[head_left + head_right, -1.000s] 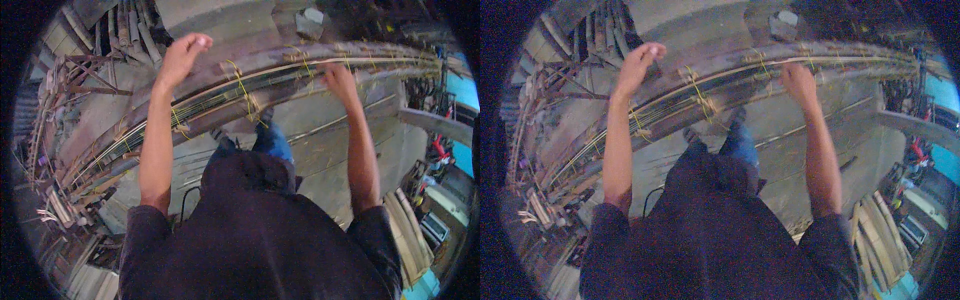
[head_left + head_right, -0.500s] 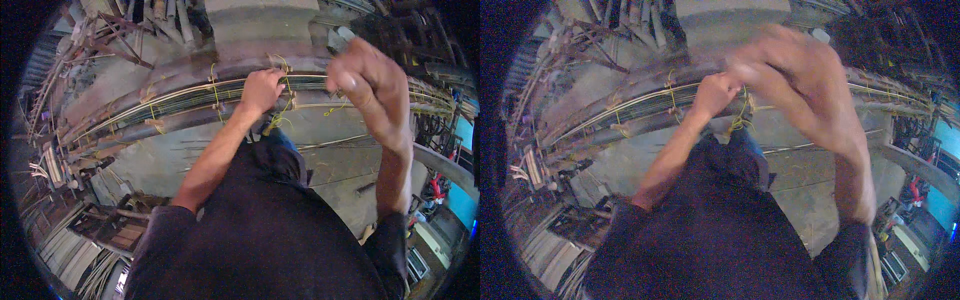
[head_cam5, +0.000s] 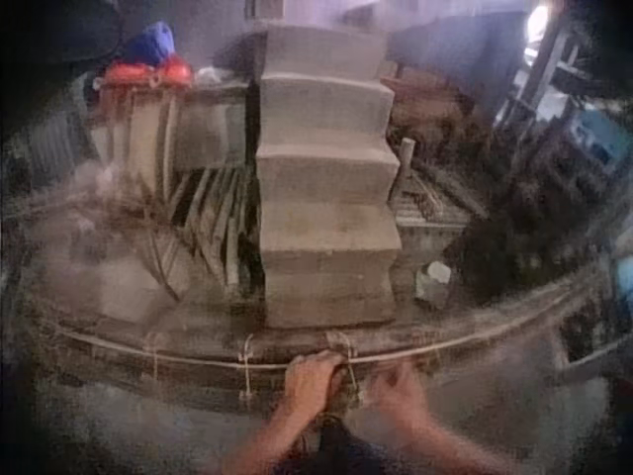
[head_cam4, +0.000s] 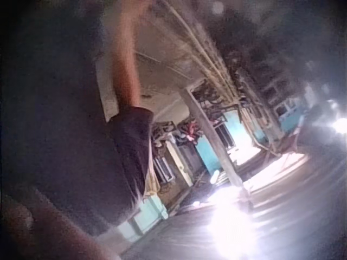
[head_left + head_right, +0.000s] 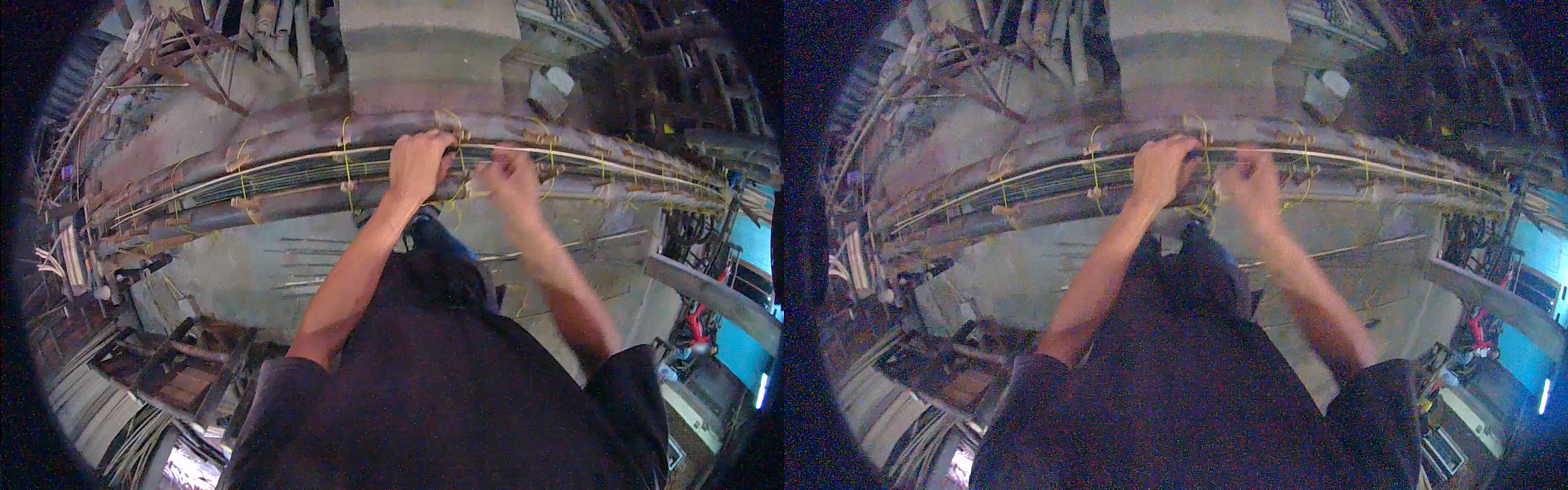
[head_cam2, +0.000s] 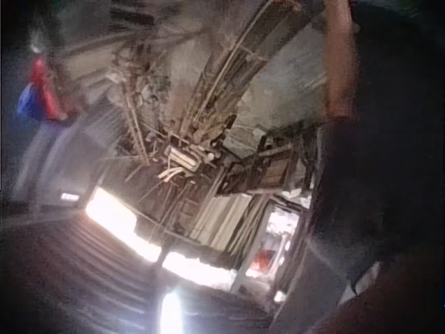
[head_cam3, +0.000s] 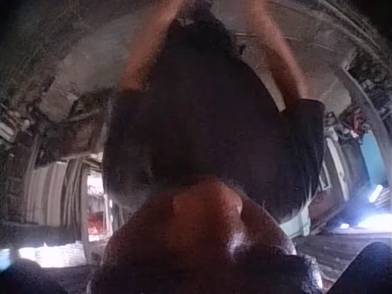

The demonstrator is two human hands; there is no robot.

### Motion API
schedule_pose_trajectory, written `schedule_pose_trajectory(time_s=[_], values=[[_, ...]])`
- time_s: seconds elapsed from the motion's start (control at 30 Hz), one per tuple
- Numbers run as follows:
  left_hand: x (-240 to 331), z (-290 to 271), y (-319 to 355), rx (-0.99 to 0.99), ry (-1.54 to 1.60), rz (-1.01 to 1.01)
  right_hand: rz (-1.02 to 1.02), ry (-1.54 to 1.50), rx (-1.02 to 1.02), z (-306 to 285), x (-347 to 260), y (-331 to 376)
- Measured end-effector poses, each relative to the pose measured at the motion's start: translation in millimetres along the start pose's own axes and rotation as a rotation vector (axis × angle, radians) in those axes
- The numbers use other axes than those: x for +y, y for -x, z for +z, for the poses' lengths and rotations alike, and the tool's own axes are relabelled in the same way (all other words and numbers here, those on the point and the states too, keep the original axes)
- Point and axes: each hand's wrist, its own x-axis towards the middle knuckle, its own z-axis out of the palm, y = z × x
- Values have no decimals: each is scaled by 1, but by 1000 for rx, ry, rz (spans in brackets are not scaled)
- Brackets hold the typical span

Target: The person repeatedly ties yellow string around a bundle of thin bamboo strips resting on a wooden rack. They pull the string tight and secure it at multiple points along the length of the bundle, then lift and reposition the bundle to continue tying.

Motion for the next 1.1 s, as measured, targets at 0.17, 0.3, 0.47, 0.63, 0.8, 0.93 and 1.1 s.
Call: schedule_pose_trajectory(time_s=[0.17,0.3,0.47,0.63,0.8,0.93,1.1], values=[[13,-1,4,7,34,-33,679,-630,-570,10,49,44],[15,4,0,21,-79,-4,-574,482,-199,-38,-24,22],[5,3,12,117,-143,-32,-1271,559,-731,2,-150,-5],[22,7,-15,65,-23,14,-701,951,-571,12,-46,-141],[2,6,0,98,-101,-7,-521,-131,-469,27,-47,-66],[12,8,5,133,67,21,-679,437,-765,22,69,31],[37,-46,-46,-111,492,-38,-624,535,-734,47,56,40]])
